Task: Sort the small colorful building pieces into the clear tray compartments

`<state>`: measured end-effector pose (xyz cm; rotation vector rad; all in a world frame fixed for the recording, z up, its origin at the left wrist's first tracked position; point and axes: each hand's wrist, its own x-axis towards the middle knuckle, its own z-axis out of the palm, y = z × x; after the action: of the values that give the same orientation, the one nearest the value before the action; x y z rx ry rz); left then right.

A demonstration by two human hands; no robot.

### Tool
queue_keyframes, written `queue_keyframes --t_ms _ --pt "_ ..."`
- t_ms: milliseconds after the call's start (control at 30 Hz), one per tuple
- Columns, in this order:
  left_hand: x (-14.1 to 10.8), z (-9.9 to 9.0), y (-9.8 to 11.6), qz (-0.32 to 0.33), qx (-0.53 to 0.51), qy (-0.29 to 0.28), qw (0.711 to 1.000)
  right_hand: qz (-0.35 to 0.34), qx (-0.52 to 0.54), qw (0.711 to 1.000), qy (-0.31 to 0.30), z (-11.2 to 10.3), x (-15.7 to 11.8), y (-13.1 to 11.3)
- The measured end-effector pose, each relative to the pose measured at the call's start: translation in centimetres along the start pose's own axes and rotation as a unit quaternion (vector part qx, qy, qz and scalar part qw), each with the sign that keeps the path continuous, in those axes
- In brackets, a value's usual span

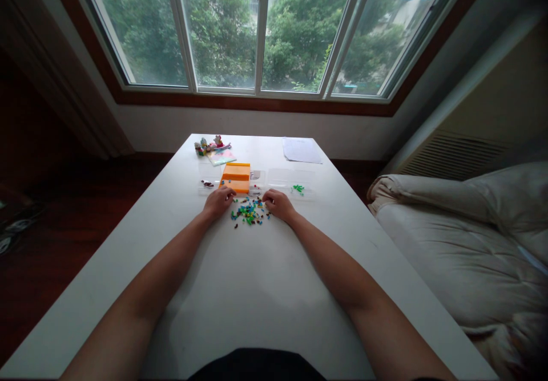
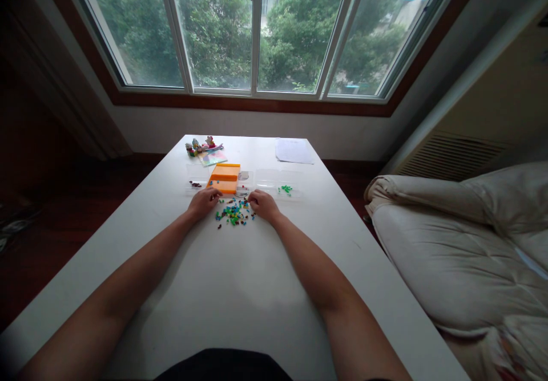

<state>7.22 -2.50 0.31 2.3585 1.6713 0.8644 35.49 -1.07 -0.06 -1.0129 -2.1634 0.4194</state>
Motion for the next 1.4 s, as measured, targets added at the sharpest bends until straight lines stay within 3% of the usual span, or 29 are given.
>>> queue_keyframes --t_ms 167,500,900,1000,1233,1300,1400 --pt "0.0 -0.4 -0.5 -0.014 0.000 -0.013 1.000 0.004 -0.003 1.000 0.009 0.0 0.0 -0.1" --pt "0.1 -0.2 -0.8 0.031 -0.030 -0.044 0.998 0.004 -0.013 1.000 0.005 0.0 -0.1 -0.1" --pt "0.0 -0.3 0.3 0.050 -0.027 -0.061 0.997 0.022 -0.026 0.999 -0.006 -0.3 0.1 -0.1" --pt "0.0 -0.2 0.6 0.053 -0.022 -0.069 0.996 0.048 -0.024 0.997 -0.052 -1.4 0.4 0.4" --pt "-0.1 0.1 1.0 0.064 -0.021 -0.082 0.994 0.100 0.004 0.963 -0.249 -4.8 0.9 0.8" --pt "-0.1 0.1 1.2 0.067 -0.021 -0.086 0.994 0.106 -0.011 0.956 -0.275 -5.2 1.0 0.7" --pt "-0.2 0.1 1.4 0.071 -0.022 -0.088 0.993 0.110 -0.041 0.956 -0.268 -5.1 1.0 0.5"
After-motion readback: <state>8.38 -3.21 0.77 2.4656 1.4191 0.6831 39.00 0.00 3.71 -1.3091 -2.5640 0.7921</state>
